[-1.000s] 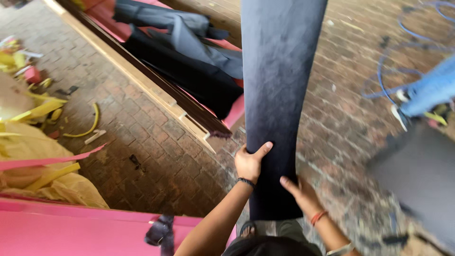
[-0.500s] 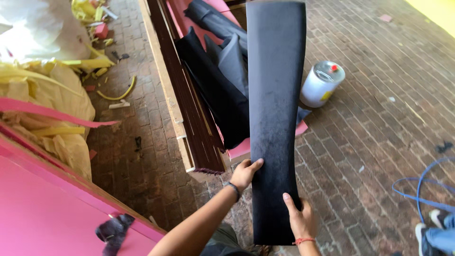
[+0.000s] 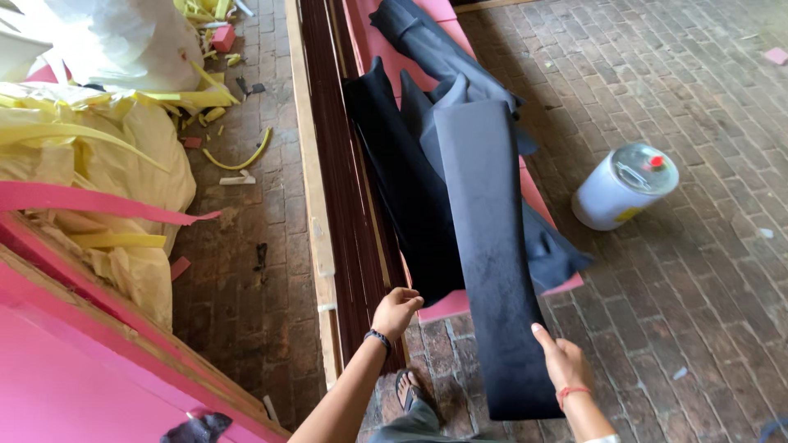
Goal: The person wraps a strip of black fabric around the edge of a curved wooden board and staples the fabric to the board's underside using a pneumatic nail gun, working section by section around the edge, then lifts the covered board to check it and continues stapling the remaining fabric edge.
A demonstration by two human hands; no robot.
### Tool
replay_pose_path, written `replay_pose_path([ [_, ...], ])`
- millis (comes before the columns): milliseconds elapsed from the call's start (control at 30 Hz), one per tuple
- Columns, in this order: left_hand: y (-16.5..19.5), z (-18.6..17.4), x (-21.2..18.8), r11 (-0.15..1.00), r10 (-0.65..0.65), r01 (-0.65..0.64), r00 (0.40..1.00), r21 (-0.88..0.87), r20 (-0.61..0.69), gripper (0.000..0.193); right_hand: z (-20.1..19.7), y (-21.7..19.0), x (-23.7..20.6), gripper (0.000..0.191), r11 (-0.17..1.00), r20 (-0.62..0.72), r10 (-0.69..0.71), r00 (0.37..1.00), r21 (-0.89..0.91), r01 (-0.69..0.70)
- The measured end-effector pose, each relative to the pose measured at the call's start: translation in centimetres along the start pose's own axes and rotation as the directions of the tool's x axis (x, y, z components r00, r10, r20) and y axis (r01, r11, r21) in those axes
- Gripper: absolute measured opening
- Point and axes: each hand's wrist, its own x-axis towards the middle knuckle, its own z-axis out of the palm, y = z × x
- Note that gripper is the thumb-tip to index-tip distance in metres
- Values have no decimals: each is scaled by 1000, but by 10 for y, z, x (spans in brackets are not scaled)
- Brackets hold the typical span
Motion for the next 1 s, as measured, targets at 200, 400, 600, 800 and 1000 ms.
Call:
replay_pose_path([
  [200, 34, -36, 52, 991, 8, 20, 979, 135, -203, 42, 19, -103, 113, 74, 993, 86, -29, 996, -108, 38],
  [400, 29, -34, 87, 985, -170, 167, 946, -33, -277, 41, 39, -198, 273, 77, 920, 201, -99, 975, -356, 166],
  [600, 16, -7, 120, 927, -371, 311, 845, -211, -386, 37, 105, -255, 457, 76, 882, 340, -247, 907, -309, 356],
  [800, 3, 50, 138, 860, -503, 458, 835, -224, -223, 37, 174, -278, 485, 46, 649, 153, -659, 737, -380, 659],
  [1000, 15, 81, 144, 839, -543, 526, 810, -137, -222, 39, 258, -353, 411, 49, 487, 440, -803, 402, 96, 868],
])
